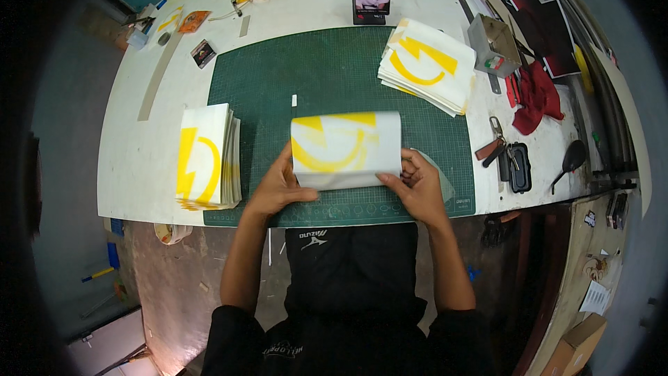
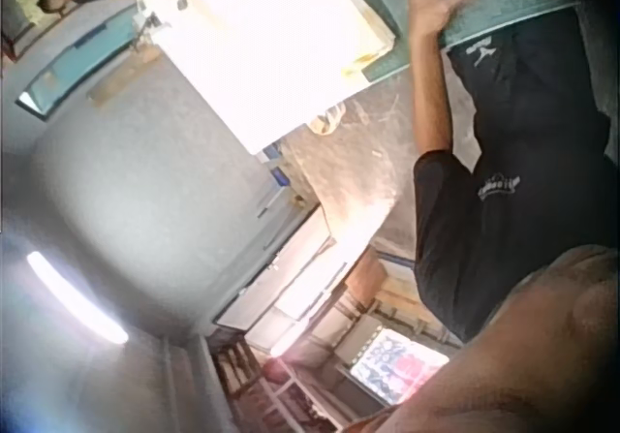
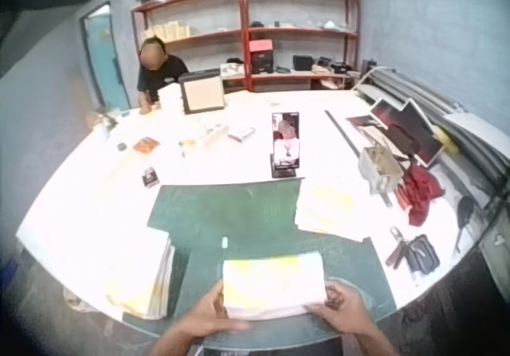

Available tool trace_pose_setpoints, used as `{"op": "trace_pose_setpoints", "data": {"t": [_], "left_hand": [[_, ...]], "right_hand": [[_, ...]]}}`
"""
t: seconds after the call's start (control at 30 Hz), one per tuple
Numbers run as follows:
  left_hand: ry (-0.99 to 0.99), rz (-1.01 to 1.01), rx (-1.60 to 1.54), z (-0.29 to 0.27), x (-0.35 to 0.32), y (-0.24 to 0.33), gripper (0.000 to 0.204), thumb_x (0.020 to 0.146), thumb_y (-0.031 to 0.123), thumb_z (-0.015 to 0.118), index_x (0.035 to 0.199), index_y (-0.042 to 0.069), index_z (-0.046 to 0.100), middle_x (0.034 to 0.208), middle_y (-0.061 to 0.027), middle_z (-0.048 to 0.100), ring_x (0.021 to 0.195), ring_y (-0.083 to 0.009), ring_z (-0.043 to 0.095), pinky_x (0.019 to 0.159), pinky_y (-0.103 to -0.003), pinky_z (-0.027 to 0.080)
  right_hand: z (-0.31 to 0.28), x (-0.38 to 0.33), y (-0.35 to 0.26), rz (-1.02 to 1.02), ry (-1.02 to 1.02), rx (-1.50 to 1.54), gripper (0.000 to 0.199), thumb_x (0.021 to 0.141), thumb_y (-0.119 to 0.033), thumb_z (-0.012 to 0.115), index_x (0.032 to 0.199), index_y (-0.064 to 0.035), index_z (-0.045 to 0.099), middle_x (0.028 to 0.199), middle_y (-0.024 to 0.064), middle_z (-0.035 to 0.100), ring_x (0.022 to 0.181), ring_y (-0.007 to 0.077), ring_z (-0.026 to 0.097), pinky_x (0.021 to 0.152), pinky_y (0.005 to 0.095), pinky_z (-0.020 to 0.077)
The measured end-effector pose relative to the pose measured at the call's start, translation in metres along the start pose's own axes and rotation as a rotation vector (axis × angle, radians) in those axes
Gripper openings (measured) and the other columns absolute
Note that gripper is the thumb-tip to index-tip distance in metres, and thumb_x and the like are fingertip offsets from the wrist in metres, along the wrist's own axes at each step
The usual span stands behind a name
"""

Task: The person repeatedly picks up white sheets with yellow graphics, places them on a green cutting mat, and uses a plastic squeegee to smooth the surface. They then peel off the top layer and stack the finished sheets. The process is repeated for multiple sheets throughout the clip.

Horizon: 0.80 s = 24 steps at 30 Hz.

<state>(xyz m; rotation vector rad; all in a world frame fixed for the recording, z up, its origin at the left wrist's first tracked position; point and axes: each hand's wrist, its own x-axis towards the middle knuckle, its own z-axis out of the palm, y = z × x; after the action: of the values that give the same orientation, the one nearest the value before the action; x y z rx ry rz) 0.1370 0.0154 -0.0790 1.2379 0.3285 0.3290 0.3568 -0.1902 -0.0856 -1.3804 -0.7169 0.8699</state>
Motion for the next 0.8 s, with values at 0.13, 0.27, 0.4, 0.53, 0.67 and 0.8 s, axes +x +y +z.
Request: {"op": "trace_pose_setpoints", "data": {"t": [0.13,0.27,0.4,0.53,0.67,0.8], "left_hand": [[0.420,-0.149,0.133,0.021,0.005,-0.006,0.099,0.083,-0.009,0.084,0.163,0.001,0.028,0.136,-0.0182,0.066,0.129,-0.0238,0.062,0.106,-0.041,0.054],[0.686,0.469,0.787,0.030,-0.009,-0.025,0.080,0.081,0.000,0.088,0.152,0.003,0.051,0.119,-0.0185,0.069,0.113,-0.0284,0.068,0.095,-0.044,0.056],[0.422,0.793,1.390,0.052,-0.025,-0.026,0.053,0.082,0.012,0.089,0.132,0.007,0.072,0.124,-0.0206,0.067,0.116,-0.0327,0.066,0.098,-0.046,0.052],[0.676,0.764,1.473,0.069,-0.017,-0.021,0.038,0.086,0.015,0.084,0.123,0.012,0.080,0.131,-0.0186,0.066,0.119,-0.0322,0.064,0.100,-0.048,0.048],[0.670,0.878,1.485,0.067,-0.024,-0.037,0.029,0.085,0.012,0.083,0.114,0.012,0.083,0.133,-0.0181,0.064,0.117,-0.0313,0.063,0.097,-0.045,0.049],[0.410,0.762,1.450,0.063,-0.035,-0.043,0.043,0.080,0.006,0.090,0.120,0.005,0.074,0.138,-0.0219,0.056,0.122,-0.0318,0.058,0.097,-0.044,0.048]], "right_hand": [[0.009,0.009,0.004,0.045,0.115,-0.038,0.040,0.094,0.002,0.078,0.129,0.0093,0.060,0.102,0.0149,0.079,0.089,0.0114,0.074,0.078,0.0234,0.0581],[0.008,0.012,0.001,0.102,0.156,-0.091,0.043,0.093,0.000,0.081,0.129,0.0097,0.059,0.094,0.0127,0.078,0.078,0.0095,0.072,0.068,0.0218,0.0557],[0.010,0.014,0.009,0.131,0.200,-0.043,0.047,0.092,-0.002,0.082,0.130,0.0097,0.057,0.089,0.0124,0.077,0.074,0.0089,0.071,0.064,0.0212,0.0542],[0.012,0.013,0.000,0.135,0.215,-0.096,0.050,0.091,-0.003,0.083,0.131,0.0101,0.056,0.088,0.0127,0.077,0.073,0.0088,0.071,0.063,0.0214,0.0534],[0.013,0.014,-0.001,0.152,0.205,-0.134,0.051,0.091,-0.003,0.084,0.132,0.0105,0.056,0.089,0.0127,0.077,0.073,0.0087,0.071,0.063,0.0215,0.0539],[0.014,0.013,0.003,0.143,0.193,-0.131,0.051,0.091,-0.002,0.084,0.132,0.0108,0.056,0.091,0.0132,0.078,0.076,0.0090,0.071,0.065,0.0217,0.0549]]}}
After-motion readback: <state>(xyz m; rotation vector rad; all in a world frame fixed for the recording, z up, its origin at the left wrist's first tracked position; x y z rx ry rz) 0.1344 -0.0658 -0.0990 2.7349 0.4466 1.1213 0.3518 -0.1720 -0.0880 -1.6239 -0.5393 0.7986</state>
